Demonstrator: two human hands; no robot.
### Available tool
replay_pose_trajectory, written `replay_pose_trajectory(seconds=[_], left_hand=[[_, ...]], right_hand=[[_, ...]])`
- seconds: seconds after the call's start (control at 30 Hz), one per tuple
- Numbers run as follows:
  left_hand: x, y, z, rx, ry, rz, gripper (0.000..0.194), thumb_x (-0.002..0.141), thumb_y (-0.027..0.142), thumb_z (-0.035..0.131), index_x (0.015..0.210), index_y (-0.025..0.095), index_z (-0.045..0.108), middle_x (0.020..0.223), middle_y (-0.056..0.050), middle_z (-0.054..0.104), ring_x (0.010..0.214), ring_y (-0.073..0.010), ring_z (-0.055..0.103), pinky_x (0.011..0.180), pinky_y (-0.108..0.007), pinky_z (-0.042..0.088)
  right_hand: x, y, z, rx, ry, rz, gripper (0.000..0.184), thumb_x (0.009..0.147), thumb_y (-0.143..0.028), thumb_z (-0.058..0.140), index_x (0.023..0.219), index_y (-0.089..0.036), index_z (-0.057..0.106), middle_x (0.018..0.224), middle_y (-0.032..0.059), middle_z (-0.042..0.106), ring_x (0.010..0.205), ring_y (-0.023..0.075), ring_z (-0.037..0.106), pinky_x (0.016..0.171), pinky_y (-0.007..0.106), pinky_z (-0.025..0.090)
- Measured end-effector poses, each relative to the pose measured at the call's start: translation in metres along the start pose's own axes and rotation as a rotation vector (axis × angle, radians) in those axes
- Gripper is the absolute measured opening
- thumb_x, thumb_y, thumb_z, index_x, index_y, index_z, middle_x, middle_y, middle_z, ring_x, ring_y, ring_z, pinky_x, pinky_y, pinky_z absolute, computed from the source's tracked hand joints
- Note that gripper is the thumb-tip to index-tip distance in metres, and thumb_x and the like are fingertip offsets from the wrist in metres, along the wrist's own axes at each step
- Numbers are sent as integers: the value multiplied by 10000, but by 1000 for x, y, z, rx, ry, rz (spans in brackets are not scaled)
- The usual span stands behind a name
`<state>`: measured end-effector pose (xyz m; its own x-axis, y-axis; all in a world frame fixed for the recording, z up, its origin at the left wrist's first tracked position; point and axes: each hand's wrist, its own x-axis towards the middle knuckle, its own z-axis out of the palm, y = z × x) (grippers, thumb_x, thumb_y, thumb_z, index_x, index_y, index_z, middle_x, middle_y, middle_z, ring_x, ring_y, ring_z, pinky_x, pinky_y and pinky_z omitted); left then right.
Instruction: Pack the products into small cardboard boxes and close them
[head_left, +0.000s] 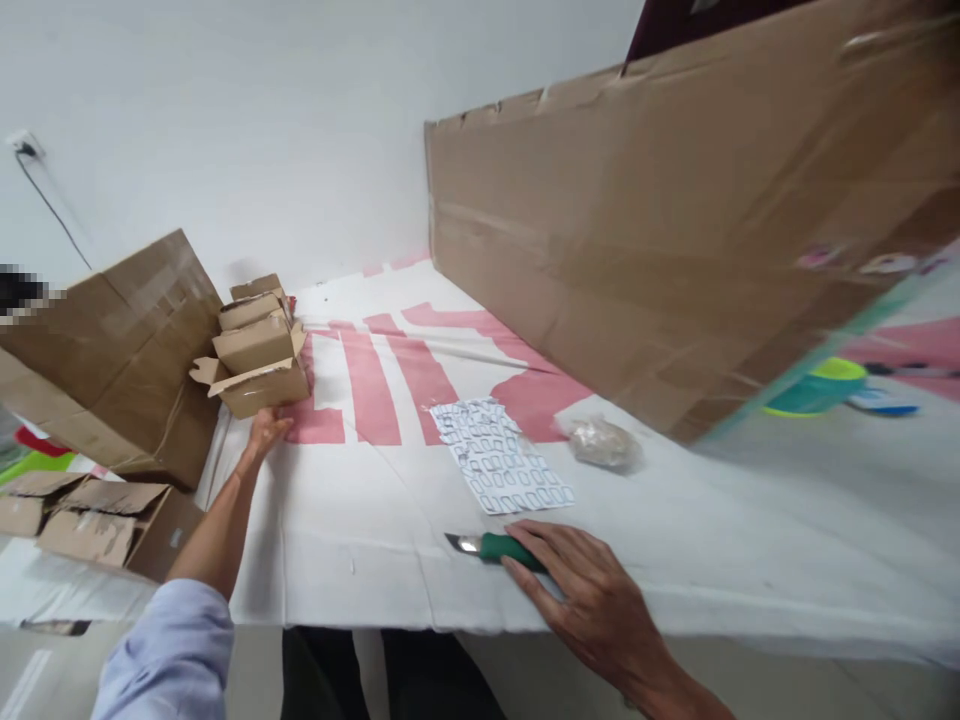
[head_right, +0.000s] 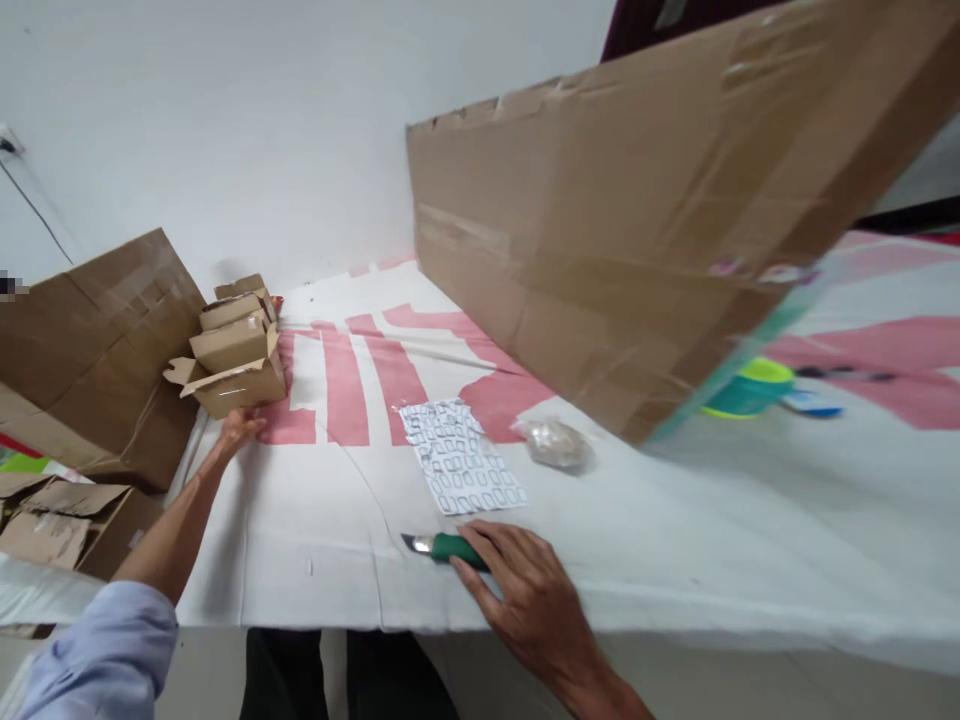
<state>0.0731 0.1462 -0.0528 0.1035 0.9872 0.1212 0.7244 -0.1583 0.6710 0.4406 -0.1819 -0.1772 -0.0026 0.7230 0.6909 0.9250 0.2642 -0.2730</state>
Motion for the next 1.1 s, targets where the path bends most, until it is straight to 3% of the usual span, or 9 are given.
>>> replay_pose_trajectory(seconds=[0.13,0.27,0.4,0.5,0.73,0.8,0.87,0.97,1.1], left_hand=[[-70,7,16,85,-160,149,203,883,335,794,961,160,730,966,-50,737,920,-235,702,893,-410,584],[-160,3,24,100,-193,290,241,823,282,782,1055,221,751,1097,-90,761,1062,-276,701,1003,-419,553],[-233,-4,14,116,-138,327,309,800,246,804,1102,246,743,1151,-103,750,1107,-283,706,1039,-423,554],[-265,-10,-10,138,-5,313,348,821,214,769,1163,258,722,1242,-117,713,1209,-300,663,1071,-451,547],[-287,-33,-117,240,424,202,359,924,271,651,1280,223,662,1403,-179,572,1380,-386,487,1203,-590,377],[-282,-45,-150,388,510,83,545,849,362,766,1359,235,624,1513,-187,511,1453,-429,414,1205,-598,365],[-275,-57,-176,524,470,-46,766,763,463,841,1440,241,561,1608,-206,445,1504,-491,336,1170,-658,367],[-270,-71,-193,593,388,-108,838,757,522,818,1473,207,521,1610,-246,454,1494,-507,356,1136,-668,386],[-276,-68,-174,577,411,-60,805,758,459,807,1467,183,543,1577,-251,493,1481,-494,383,1174,-632,360]], right_hand=[[4,-2,3,-10,55,-37,291,1044,-390,553,1124,-194,754,1079,93,798,1012,251,717,934,397,509],[2,-2,6,-4,57,-65,286,1039,-397,552,1099,-200,751,1067,87,797,1004,253,718,907,389,514],[-4,2,11,-19,77,-107,326,1042,-435,518,1077,-201,742,1046,98,795,999,276,720,864,393,512],[-6,5,14,-26,81,-142,339,1040,-442,498,1063,-202,736,1025,104,793,984,287,721,837,400,515],[-6,6,15,-30,79,-162,328,1027,-432,502,1038,-209,742,1015,103,796,956,292,725,799,399,527],[-5,5,15,-17,66,-152,333,1026,-442,506,1031,-214,749,1013,100,796,956,289,724,795,394,527],[-4,4,15,-10,50,-138,347,1030,-454,500,1024,-216,753,1016,100,793,956,285,722,785,386,527],[-3,2,15,-17,51,-129,378,1035,-476,487,1002,-214,757,1003,100,792,932,281,723,767,383,530],[-1,-1,16,-11,49,-117,416,1039,-505,467,990,-219,765,986,98,795,912,281,725,751,384,531]])
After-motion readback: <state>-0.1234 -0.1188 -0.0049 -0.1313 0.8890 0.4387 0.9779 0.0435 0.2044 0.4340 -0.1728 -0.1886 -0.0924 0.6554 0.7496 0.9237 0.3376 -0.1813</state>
